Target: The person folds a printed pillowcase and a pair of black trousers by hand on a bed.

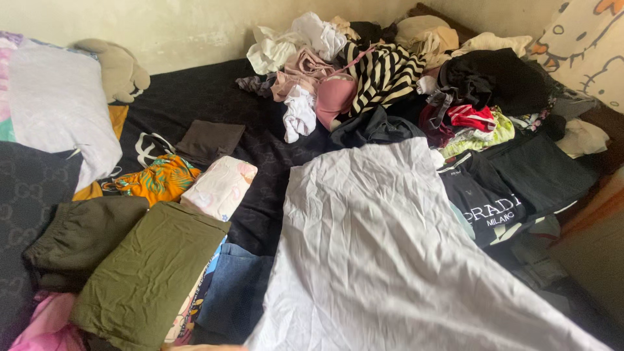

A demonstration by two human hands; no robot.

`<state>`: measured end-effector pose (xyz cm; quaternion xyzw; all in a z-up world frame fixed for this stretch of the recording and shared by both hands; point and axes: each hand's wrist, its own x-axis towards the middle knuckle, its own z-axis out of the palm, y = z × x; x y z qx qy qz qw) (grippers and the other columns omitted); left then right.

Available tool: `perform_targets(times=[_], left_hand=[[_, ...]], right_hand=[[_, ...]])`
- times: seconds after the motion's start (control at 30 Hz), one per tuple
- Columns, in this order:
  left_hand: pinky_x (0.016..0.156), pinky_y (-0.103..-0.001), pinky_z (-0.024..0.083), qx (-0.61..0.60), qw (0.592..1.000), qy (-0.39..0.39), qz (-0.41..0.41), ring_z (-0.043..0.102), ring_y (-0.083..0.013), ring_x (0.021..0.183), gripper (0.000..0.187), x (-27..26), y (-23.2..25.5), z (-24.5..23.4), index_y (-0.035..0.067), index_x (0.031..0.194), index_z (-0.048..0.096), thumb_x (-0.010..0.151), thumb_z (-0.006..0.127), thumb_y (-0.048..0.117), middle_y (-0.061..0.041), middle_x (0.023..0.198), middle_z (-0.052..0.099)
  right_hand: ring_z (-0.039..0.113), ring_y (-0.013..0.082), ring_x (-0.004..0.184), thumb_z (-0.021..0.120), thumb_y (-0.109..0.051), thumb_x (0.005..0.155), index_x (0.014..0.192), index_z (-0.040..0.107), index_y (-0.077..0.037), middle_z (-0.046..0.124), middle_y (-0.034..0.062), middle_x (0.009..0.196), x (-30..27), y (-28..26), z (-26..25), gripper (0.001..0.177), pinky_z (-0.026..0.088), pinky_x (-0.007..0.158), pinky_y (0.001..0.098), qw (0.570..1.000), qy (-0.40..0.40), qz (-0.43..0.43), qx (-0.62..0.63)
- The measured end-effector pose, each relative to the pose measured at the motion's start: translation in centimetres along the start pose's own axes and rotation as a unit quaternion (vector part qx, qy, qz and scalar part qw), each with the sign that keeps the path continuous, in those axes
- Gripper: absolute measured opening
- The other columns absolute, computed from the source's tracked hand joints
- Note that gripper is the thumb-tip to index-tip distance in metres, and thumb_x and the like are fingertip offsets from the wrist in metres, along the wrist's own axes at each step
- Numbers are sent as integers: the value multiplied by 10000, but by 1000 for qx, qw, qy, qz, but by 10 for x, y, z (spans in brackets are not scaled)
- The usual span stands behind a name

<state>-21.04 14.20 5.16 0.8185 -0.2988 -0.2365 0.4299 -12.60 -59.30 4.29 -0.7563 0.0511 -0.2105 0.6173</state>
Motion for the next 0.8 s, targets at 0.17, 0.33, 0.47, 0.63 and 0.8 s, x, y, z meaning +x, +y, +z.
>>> perform_targets(times=[0.17, 0.33, 0.47, 0.63, 0.8], left_hand=[[935, -331, 521, -48, 997, -40, -35, 690, -137, 994, 222, 44, -11, 9, 75, 1022, 671, 861, 774, 187, -26, 1005, 734], [903, -294, 524, -159, 987, 4, -17, 662, -111, 986, 197, 90, -71, -12, 63, 1038, 680, 908, 758, 190, -3, 980, 724], [691, -285, 337, -362, 897, 252, -22, 434, -122, 851, 286, 199, -157, -62, 11, 1136, 602, 1078, 721, 264, 18, 936, 466], [814, -333, 494, -463, 771, 389, -199, 625, -165, 954, 615, 332, -236, -96, 106, 1198, 609, 905, 563, 645, -39, 1097, 678], [645, -396, 425, -286, 843, 356, -284, 527, -239, 737, 729, 312, -288, -21, -24, 939, 670, 935, 625, 703, -96, 824, 619]], right_hand=[[660, 181, 1067, 587, 60, 974, 1322, 560, 0, 647, 81, 1176, -80, 65, -32, 355, 541, 873, 278, 998, -28, 46, 39], [654, 164, 1023, 598, 60, 934, 1252, 604, 23, 660, 76, 1112, -48, 75, -18, 320, 526, 864, 265, 990, -85, 0, 111], [649, 151, 988, 607, 61, 902, 1195, 639, 41, 671, 71, 1061, 93, 74, 54, 295, 514, 857, 255, 987, -64, -10, 144], [615, 118, 972, 714, -220, 1035, 1433, 474, -9, 654, 75, 1243, 237, 119, 169, 511, 508, 734, 275, 994, -13, 4, -107], [560, 128, 862, 651, -326, 1039, 1479, 467, -9, 664, 59, 1087, 205, 217, 152, 572, 455, 709, 279, 998, -25, 45, -47]])
